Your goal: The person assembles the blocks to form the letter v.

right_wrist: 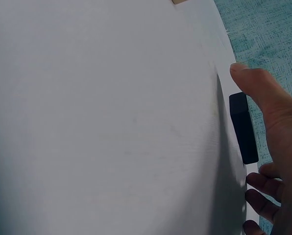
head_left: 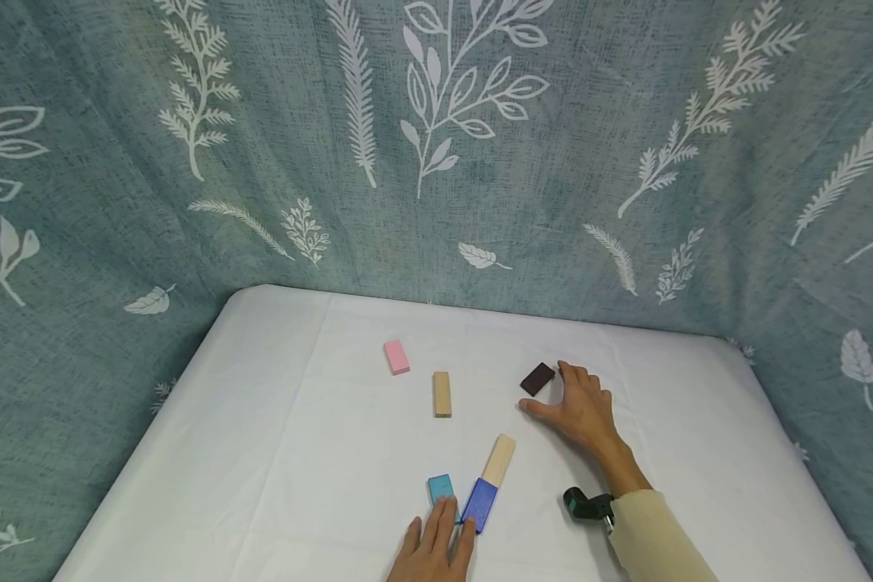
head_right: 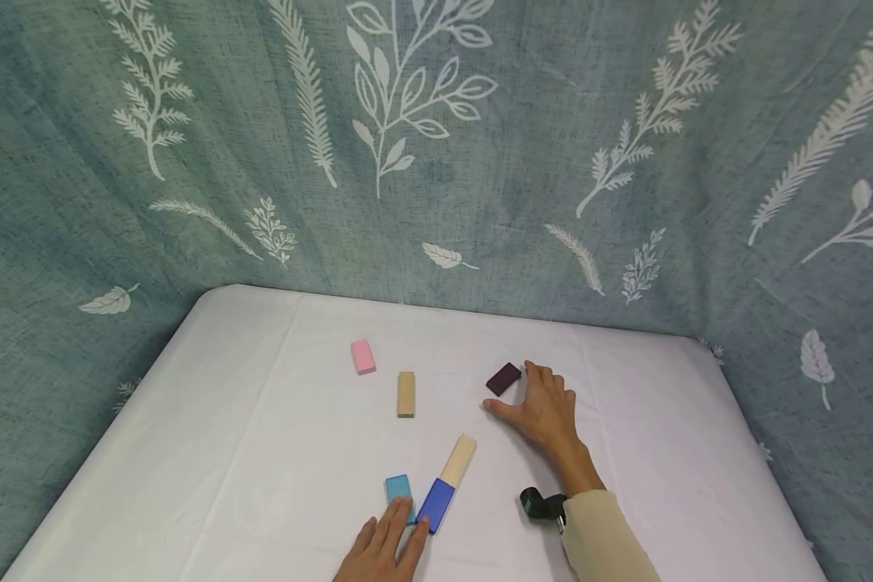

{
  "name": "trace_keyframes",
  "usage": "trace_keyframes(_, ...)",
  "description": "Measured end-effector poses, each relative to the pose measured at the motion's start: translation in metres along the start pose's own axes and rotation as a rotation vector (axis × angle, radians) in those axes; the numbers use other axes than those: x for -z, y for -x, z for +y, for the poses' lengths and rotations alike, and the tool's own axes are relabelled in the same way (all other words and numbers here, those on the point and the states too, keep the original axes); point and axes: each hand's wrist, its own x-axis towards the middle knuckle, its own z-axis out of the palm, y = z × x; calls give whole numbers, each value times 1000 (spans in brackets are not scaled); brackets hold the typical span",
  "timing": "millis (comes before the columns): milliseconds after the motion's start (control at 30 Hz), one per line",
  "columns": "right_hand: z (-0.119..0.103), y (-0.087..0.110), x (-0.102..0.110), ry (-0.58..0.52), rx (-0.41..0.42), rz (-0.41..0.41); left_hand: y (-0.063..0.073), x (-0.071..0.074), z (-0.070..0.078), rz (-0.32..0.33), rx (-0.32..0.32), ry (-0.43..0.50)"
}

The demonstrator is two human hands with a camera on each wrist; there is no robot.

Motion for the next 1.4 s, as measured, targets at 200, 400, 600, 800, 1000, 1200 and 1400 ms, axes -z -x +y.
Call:
trace_keyframes(200,0,-2,1,-4,-1,-1,0,-1,0,19,-1,-14)
trace_keyframes(400,0,-4,1,-4,-12,-4,1,-1,0,16,-2,-13)
trace_keyframes(600,-1,-7,-1,-14,-12,2,1,-1,0,4,3,-12)
trace_keyframes(800,-1,-8,-1,-12,-11,6,1,0,0,4,-1,-17)
trace_keyframes(1000,-1,-10,-2,-7,-9,21,0,0,0,-16,4,-3)
trace_keyframes(1200,-1,-10,-2,-5,-4,36,-1,1,0,-38,9,8)
trace_keyframes(1400,-2,-10,-3,-1,-4,41,0,1,0,-37,5,10)
